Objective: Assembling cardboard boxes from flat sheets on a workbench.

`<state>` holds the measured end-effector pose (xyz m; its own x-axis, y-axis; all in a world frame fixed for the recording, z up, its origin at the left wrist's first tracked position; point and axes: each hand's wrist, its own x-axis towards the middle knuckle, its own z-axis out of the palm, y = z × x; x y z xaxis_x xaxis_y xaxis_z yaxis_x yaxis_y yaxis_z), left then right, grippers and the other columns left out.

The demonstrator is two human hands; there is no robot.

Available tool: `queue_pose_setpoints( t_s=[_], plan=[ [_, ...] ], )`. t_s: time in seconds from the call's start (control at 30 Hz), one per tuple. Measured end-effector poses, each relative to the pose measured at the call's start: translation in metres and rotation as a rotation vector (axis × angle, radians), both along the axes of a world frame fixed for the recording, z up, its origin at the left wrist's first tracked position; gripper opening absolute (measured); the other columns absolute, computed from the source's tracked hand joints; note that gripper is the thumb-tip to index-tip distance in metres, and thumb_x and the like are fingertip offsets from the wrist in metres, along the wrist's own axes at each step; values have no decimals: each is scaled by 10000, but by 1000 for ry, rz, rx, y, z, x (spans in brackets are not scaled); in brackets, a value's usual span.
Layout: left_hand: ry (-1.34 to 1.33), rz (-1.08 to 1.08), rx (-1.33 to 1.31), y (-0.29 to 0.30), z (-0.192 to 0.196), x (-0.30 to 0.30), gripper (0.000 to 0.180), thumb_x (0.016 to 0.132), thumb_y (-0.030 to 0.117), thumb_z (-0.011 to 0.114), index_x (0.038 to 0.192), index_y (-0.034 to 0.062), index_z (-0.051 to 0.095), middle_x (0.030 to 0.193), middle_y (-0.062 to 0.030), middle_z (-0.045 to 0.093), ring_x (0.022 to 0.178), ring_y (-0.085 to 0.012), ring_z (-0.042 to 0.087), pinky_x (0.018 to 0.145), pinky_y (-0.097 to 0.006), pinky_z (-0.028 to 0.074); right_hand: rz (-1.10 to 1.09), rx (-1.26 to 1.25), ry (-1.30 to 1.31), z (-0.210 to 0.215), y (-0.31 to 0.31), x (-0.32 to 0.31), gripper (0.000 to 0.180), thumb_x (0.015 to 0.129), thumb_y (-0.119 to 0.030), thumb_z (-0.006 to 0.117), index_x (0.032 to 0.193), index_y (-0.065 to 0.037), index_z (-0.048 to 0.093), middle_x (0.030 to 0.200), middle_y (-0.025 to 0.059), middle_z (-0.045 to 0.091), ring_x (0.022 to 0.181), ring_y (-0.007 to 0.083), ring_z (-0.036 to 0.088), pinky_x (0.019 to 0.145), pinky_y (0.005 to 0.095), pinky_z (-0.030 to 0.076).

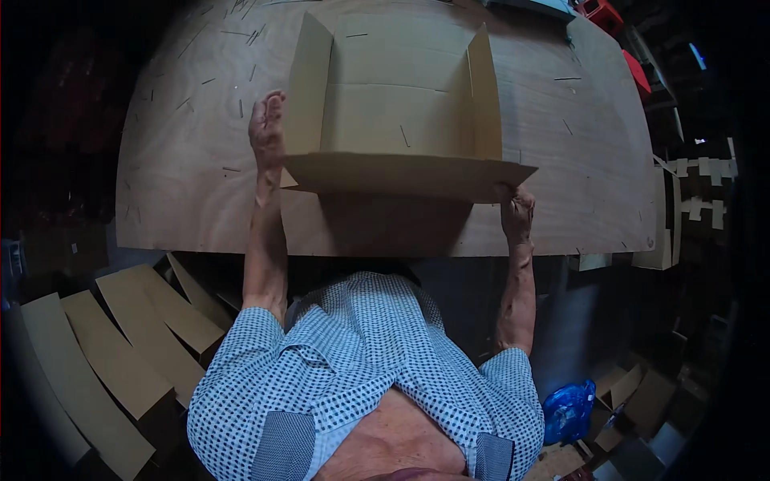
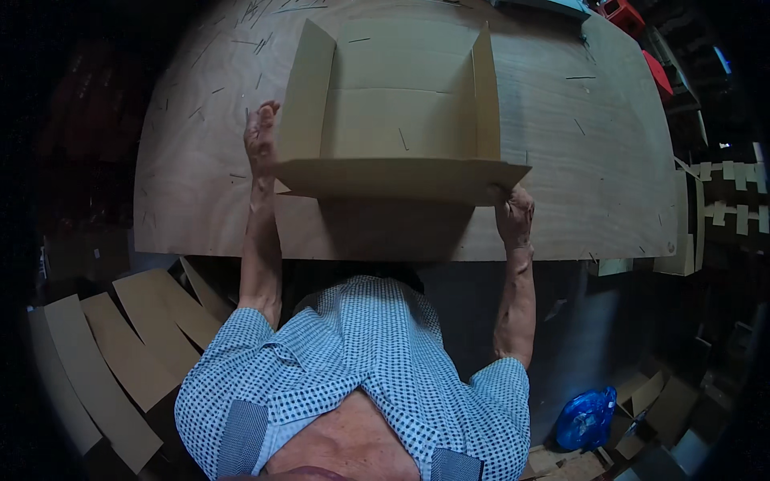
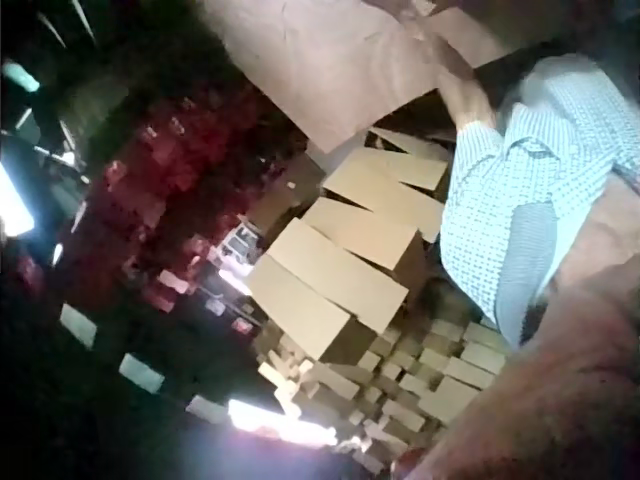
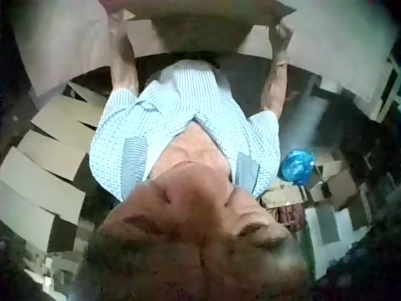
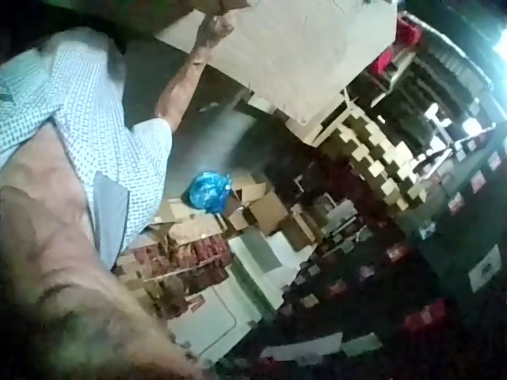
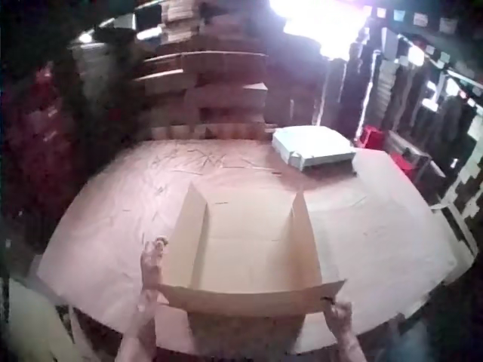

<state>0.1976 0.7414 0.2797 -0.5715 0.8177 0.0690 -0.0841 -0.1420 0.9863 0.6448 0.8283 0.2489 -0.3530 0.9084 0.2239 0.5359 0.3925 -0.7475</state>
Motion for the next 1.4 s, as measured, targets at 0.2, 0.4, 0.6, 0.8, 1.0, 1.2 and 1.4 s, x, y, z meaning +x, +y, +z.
queue_pose_setpoints(
  t_s=[0.2,0.4,0.6,0.8,1.0,1.2,1.4],
  plan=[
    [-330,-30,139,-34,-33,-1,819,997,652,406,1492,10,287,1391,-122,484,1335,-232,428,1150,-377,318,-293,150,-277,5,-6,-41,561,962,-457,632,1375,-84,562,1008,187,725,870,353,711,764,390,544],
    [-238,-83,105,-40,-18,34,903,978,695,387,1537,14,191,1462,-128,414,1390,-259,367,1172,-424,278,-281,295,-593,12,-4,-50,597,962,-461,617,1441,-123,505,1170,178,685,1054,348,658,826,438,519],
    [806,-36,-125,-43,-12,40,831,958,638,487,1492,24,317,1458,-179,403,1413,-329,347,1177,-430,264,-45,636,-722,13,13,-46,456,954,-313,635,1362,-117,578,1326,127,611,1274,307,534,934,482,451],
    [1503,-443,-203,-60,-15,74,503,906,403,650,1218,28,527,1209,-171,531,1224,-337,504,1012,-395,432,299,521,-704,20,35,-55,321,906,-157,625,1219,-85,633,1163,120,647,1180,299,586,955,444,457],
    [1504,-639,-321,-74,-16,82,164,885,153,656,933,56,532,905,-101,557,922,-289,597,750,-401,517,443,-13,-730,16,23,-58,287,891,-66,596,1171,-57,654,1163,141,637,1154,328,588,983,454,474],
    [1445,-797,-547,-125,-40,99,308,960,198,607,1208,23,548,1203,-181,568,1142,-347,571,934,-387,505,457,121,-617,-49,-30,-29,338,896,-67,547,1223,-56,634,1198,170,626,1136,364,582,1002,469,461],
    [998,-585,-357,-135,-81,96,531,967,249,626,1444,64,483,1473,-195,441,1357,-361,435,1126,-443,417,332,242,-704,-73,-60,-34,394,924,-97,527,1312,-75,596,1342,169,558,1252,365,505,1072,483,420]
  ],
)
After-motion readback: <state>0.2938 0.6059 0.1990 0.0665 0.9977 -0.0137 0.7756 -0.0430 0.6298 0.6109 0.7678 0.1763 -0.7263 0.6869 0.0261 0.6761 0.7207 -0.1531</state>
